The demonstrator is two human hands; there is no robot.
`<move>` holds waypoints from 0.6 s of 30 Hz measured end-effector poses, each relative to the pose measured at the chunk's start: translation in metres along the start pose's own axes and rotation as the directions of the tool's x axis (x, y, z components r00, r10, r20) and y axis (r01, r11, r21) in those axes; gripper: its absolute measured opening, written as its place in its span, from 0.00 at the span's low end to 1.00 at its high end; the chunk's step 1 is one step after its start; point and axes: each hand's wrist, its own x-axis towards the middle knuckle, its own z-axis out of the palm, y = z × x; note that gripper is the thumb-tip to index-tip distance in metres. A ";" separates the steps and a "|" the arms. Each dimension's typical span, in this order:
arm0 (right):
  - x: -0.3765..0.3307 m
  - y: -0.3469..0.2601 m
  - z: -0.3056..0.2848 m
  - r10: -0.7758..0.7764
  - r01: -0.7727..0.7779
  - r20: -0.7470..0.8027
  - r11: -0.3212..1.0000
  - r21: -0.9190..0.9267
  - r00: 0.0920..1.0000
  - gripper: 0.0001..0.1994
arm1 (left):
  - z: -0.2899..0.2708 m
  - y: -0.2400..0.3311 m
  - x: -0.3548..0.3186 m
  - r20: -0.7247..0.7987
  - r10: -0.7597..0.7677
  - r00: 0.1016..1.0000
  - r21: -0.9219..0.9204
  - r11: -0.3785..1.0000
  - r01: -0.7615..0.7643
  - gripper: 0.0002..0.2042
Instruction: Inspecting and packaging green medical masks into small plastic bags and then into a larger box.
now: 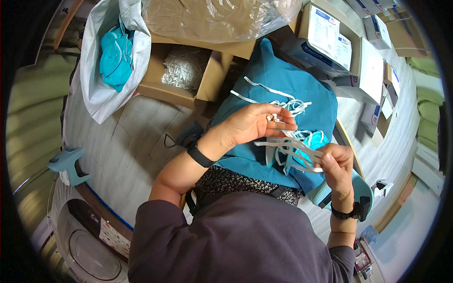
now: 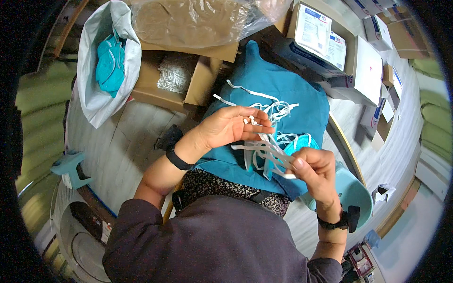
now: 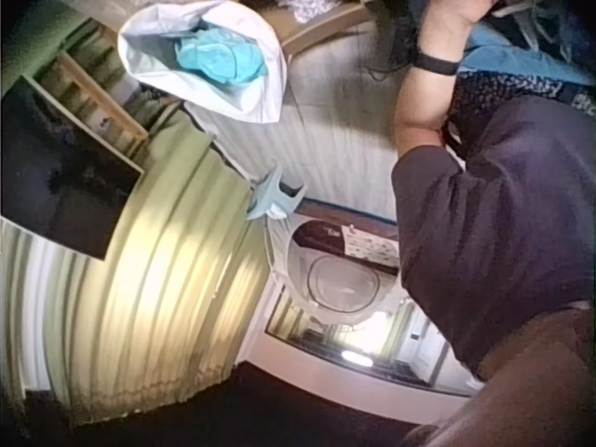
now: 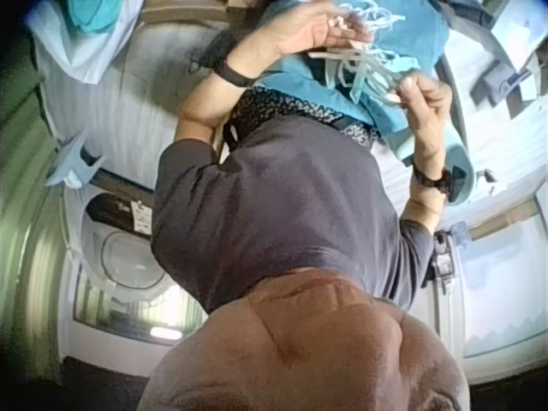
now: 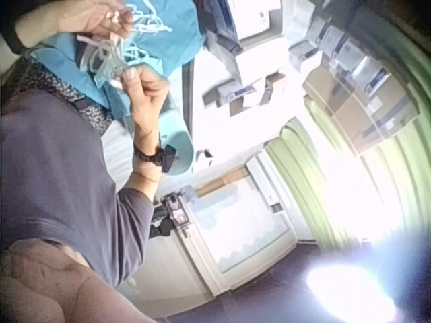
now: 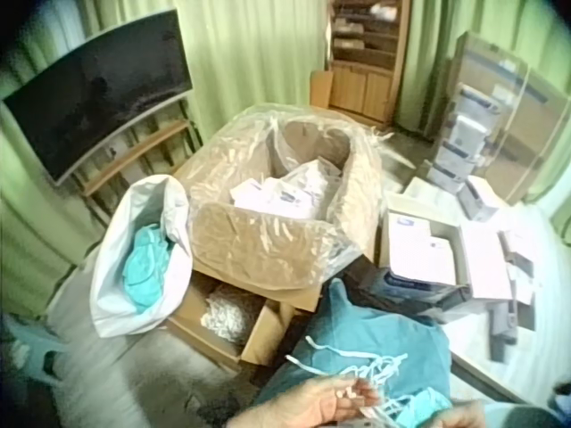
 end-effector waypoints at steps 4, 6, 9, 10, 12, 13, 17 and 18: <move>-0.009 0.003 -0.007 -0.070 0.066 0.026 0.989 0.136 0.997 0.20 | -0.020 0.008 -0.016 -0.095 0.033 0.995 0.053 0.998 -0.028 0.13; -0.013 0.007 -0.008 -0.050 0.051 -0.013 0.990 0.133 0.999 0.20 | -0.037 0.014 -0.021 -0.173 0.104 0.979 0.040 0.994 -0.098 0.11; -0.014 0.022 -0.007 0.042 -0.032 -0.062 0.986 0.166 0.997 0.20 | -0.079 0.032 -0.023 -0.287 0.233 0.929 -0.036 0.967 -0.254 0.09; -0.013 0.025 -0.005 0.058 -0.046 -0.060 0.981 0.188 0.996 0.19 | -0.089 0.039 -0.020 -0.382 0.290 0.878 0.020 0.952 -0.306 0.09; -0.013 0.035 -0.001 0.086 -0.070 -0.067 0.975 0.212 0.994 0.17 | -0.110 0.053 -0.009 -0.553 0.362 0.751 0.144 0.929 -0.341 0.08; -0.012 0.036 0.001 0.098 -0.082 -0.064 0.973 0.218 0.993 0.17 | -0.121 0.059 -0.001 -0.588 0.346 0.731 0.135 0.933 -0.332 0.08; -0.006 0.033 0.009 0.119 -0.106 -0.047 0.969 0.224 0.992 0.17 | -0.196 0.078 0.048 -0.677 0.296 0.674 0.135 0.950 -0.281 0.18; -0.006 0.032 0.009 0.112 -0.100 -0.040 0.970 0.222 0.993 0.17 | -0.202 0.084 0.060 -0.694 0.270 0.668 0.116 0.957 -0.267 0.21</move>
